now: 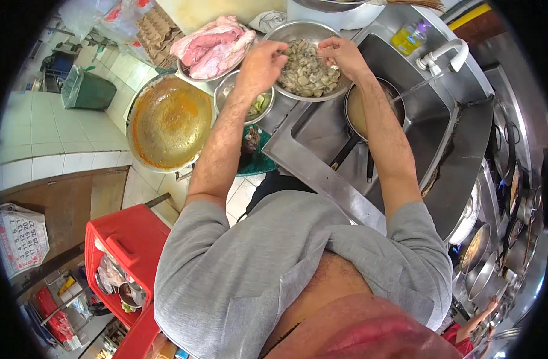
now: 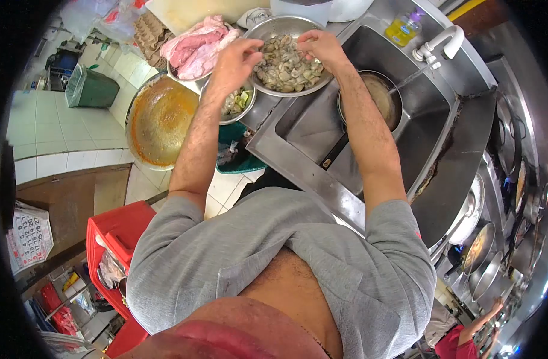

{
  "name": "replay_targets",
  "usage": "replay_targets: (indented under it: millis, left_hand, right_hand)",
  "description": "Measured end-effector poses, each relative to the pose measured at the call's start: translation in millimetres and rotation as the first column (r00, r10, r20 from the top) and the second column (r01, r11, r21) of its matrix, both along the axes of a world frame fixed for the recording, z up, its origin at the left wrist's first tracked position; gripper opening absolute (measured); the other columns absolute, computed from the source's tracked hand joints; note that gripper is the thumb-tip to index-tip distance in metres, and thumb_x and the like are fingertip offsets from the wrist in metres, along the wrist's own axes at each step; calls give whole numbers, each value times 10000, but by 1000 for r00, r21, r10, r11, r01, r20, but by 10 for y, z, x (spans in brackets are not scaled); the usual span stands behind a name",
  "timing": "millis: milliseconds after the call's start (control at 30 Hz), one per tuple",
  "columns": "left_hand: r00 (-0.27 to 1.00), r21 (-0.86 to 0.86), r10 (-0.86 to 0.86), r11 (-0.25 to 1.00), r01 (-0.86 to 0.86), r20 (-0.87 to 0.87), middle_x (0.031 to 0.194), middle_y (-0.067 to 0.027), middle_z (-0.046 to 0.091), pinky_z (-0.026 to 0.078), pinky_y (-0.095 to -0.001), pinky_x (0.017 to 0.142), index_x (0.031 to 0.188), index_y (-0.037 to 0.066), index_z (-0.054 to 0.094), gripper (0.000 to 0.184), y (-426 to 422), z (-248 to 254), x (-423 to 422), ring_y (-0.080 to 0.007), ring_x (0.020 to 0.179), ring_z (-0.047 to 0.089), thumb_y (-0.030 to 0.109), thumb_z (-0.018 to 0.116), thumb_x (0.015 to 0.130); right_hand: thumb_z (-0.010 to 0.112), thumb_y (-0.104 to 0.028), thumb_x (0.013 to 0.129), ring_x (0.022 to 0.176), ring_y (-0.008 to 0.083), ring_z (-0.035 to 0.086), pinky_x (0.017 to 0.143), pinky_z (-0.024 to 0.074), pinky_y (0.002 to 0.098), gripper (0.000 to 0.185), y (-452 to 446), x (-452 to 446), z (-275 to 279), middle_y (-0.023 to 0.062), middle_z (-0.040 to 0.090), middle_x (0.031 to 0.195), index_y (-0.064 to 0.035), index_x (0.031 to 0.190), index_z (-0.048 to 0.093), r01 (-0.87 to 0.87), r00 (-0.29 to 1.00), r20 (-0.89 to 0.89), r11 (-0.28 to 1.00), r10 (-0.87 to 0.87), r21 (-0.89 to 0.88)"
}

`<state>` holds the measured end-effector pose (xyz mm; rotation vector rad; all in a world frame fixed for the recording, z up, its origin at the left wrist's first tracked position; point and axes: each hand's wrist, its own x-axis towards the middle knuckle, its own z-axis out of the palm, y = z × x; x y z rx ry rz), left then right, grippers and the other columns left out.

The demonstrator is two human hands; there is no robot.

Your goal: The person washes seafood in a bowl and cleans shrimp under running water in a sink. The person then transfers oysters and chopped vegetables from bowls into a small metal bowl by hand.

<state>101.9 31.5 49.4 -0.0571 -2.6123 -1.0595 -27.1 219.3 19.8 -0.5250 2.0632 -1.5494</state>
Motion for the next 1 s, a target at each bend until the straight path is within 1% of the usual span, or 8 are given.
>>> replay_targets:
  millis: [167,333,533,633,667,700,733,1000]
  left_hand:
    - [992,134,-123,984,118,30,1010,-112,597,468,-307,758,1066,50,559,287,460,40,-401,-203,861,596,112,575,786]
    - [955,245,-295,930,276,45,1086,-90,572,451,-308,798,1126,39,514,365,1198,160,-732,-190,944,563,140,594,785]
    - [865,782,-488,581,225,114,1106,-96,535,424,-345,796,1167,34,465,398,2518,-88,-1399,-190,967,518,205,569,822]
    - [770,981,-621,193,-26,143,1030,-73,553,443,-371,783,1068,59,506,284,3029,-365,-1726,-203,915,543,264,460,877]
    - [749,991,-649,78,-111,135,964,-45,572,462,-369,756,1010,70,530,275,3140,-492,-1840,-193,873,561,291,417,892]
    - [747,987,-651,26,-156,135,963,-56,574,468,-373,756,1010,59,529,266,3204,-643,-1965,-202,877,562,272,414,897]
    - [753,979,-644,-25,-202,139,963,-66,575,475,-378,756,1010,48,527,258,3270,-761,-2076,-210,881,562,252,411,903]
    - [753,993,-652,-3,-114,84,962,-102,590,487,-302,702,1042,-9,524,267,3498,-955,-2143,-204,845,583,181,404,898]
  right_hand:
    - [553,-1,808,705,153,538,567,420,218,250,277,-41,138,132,558,900,56,1042,486,232,904,424,774,52,-589]
    - [507,34,815,701,167,531,559,423,230,224,1132,-235,44,144,561,883,53,1036,470,457,881,454,490,-134,-742]
    - [581,-29,763,551,137,508,449,390,233,179,2066,-442,-45,60,577,710,-5,939,555,738,669,211,600,-713,-309]
    - [549,-46,735,662,137,599,545,475,266,133,2232,-418,53,73,636,735,-13,824,641,595,798,-76,802,-597,-56]
    - [549,-68,714,778,194,607,656,485,335,296,2256,-459,58,88,641,845,-29,1003,594,576,817,-54,817,-574,37]
    - [535,-56,689,804,232,615,701,475,353,321,2343,-639,-103,125,644,881,-31,1003,597,562,799,-450,761,-398,325]
    - [524,-56,675,816,264,614,721,469,372,307,2381,-668,-122,151,636,875,-45,969,612,542,809,-499,724,-312,427]
    - [537,-91,705,792,310,606,704,478,395,165,2504,-467,-201,162,627,818,-43,829,635,669,707,-616,613,-348,421]
